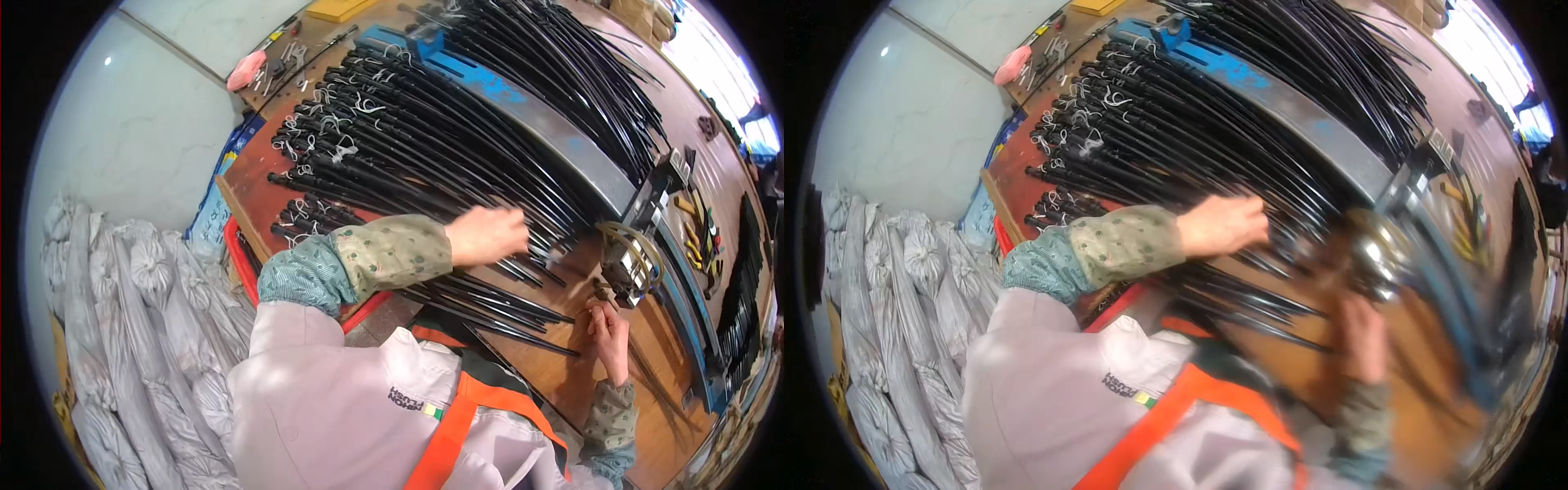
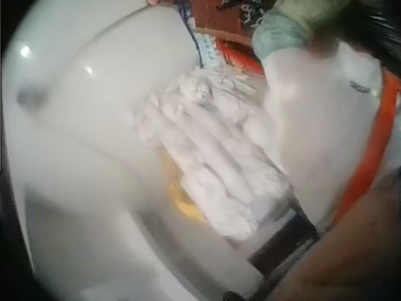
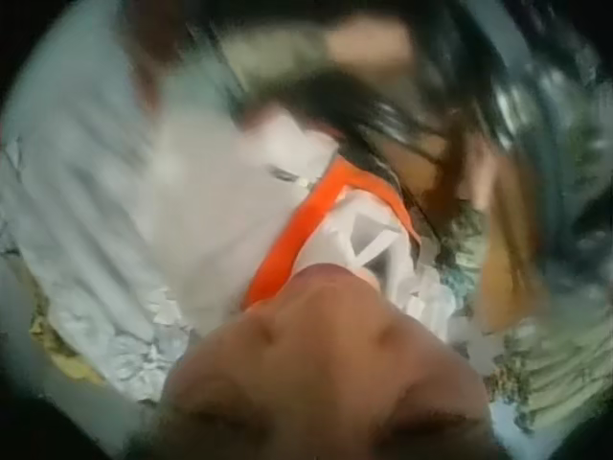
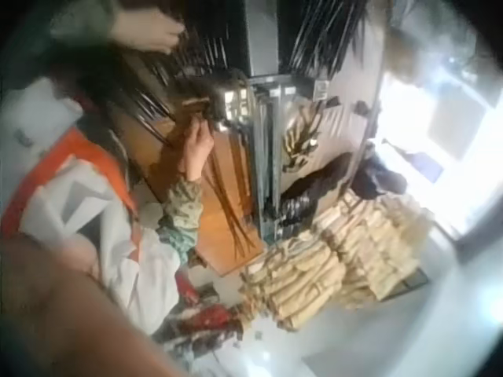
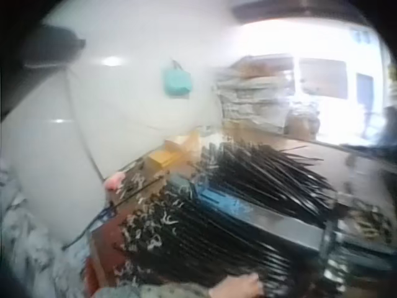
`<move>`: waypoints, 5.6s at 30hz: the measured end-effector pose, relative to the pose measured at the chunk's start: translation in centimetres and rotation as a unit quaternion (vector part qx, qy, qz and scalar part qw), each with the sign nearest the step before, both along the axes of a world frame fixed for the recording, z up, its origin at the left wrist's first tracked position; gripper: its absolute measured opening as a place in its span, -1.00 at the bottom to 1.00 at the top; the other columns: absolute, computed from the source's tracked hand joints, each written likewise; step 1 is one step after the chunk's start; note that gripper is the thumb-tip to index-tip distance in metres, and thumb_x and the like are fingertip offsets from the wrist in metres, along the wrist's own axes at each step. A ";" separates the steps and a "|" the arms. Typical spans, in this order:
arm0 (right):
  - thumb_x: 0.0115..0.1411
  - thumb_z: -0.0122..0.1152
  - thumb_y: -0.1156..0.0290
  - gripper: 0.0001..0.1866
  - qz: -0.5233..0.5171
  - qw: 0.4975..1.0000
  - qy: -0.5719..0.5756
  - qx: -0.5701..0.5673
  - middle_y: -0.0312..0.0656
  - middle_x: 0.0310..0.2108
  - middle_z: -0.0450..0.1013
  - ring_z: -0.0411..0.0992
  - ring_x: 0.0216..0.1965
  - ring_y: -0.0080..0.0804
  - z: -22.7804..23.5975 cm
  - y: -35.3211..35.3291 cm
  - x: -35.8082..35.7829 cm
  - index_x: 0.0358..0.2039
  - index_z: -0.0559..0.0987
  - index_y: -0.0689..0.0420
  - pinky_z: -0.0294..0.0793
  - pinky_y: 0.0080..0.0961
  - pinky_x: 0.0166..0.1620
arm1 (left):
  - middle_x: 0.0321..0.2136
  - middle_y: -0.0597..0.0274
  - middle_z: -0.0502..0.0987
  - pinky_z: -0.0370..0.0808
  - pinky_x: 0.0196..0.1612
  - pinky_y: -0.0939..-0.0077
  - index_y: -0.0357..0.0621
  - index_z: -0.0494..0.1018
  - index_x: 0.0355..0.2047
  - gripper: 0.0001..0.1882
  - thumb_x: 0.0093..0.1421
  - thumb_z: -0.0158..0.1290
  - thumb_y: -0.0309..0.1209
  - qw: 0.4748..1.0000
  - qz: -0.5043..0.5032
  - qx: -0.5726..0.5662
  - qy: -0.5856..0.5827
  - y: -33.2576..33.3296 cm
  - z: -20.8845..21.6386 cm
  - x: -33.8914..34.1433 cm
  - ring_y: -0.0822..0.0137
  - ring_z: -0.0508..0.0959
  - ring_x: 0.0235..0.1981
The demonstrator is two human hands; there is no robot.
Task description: The person repeatedly inserts metal springs into plastic tubes by hand and places the assembled tubes onto a stack on the table.
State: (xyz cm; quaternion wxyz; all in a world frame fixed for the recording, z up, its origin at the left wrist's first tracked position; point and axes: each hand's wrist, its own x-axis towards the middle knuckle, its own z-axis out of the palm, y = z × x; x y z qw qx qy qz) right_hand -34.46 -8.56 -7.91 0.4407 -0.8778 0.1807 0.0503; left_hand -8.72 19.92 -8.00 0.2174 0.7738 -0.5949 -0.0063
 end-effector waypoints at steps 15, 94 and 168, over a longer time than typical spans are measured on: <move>0.30 0.19 0.52 -0.52 0.156 0.984 -0.082 -0.018 0.05 -0.18 0.58 0.50 -0.19 0.13 2.9 1.7 -1.8 0.25 0.50 0.16 0.46 -0.10 0.06 | -0.31 0.07 0.54 0.61 -0.25 0.08 -0.05 0.52 -0.13 -0.78 0.35 0.08 -0.22 0.970 -0.188 0.138 0.065 -5.3 4.7 -4.1 -0.01 0.64 -0.28; 0.16 0.37 0.38 -0.95 -0.009 0.823 -0.346 -0.451 -0.29 -0.45 0.60 0.51 -0.25 -0.25 7.7 -12.3 14.7 -0.42 0.65 -0.06 0.25 -0.17 0.09 | -0.48 0.12 0.50 0.48 -0.36 0.26 -0.01 0.59 0.07 -0.71 0.35 0.18 -0.35 0.990 0.103 -0.075 -0.064 -4.6 15.5 13.1 0.07 0.56 -0.46; 0.17 0.21 0.52 -0.73 0.033 0.961 -0.141 -0.234 -0.13 -0.32 0.43 0.46 -0.20 -0.02 0.1 0.7 -0.3 -0.09 0.59 0.10 0.49 -0.13 -0.16 | -0.39 0.35 0.51 0.24 -0.22 0.09 0.11 0.60 -0.27 -0.90 0.21 0.19 -0.27 0.927 -0.005 -0.134 -0.349 -14.2 5.1 9.9 0.15 0.48 -0.23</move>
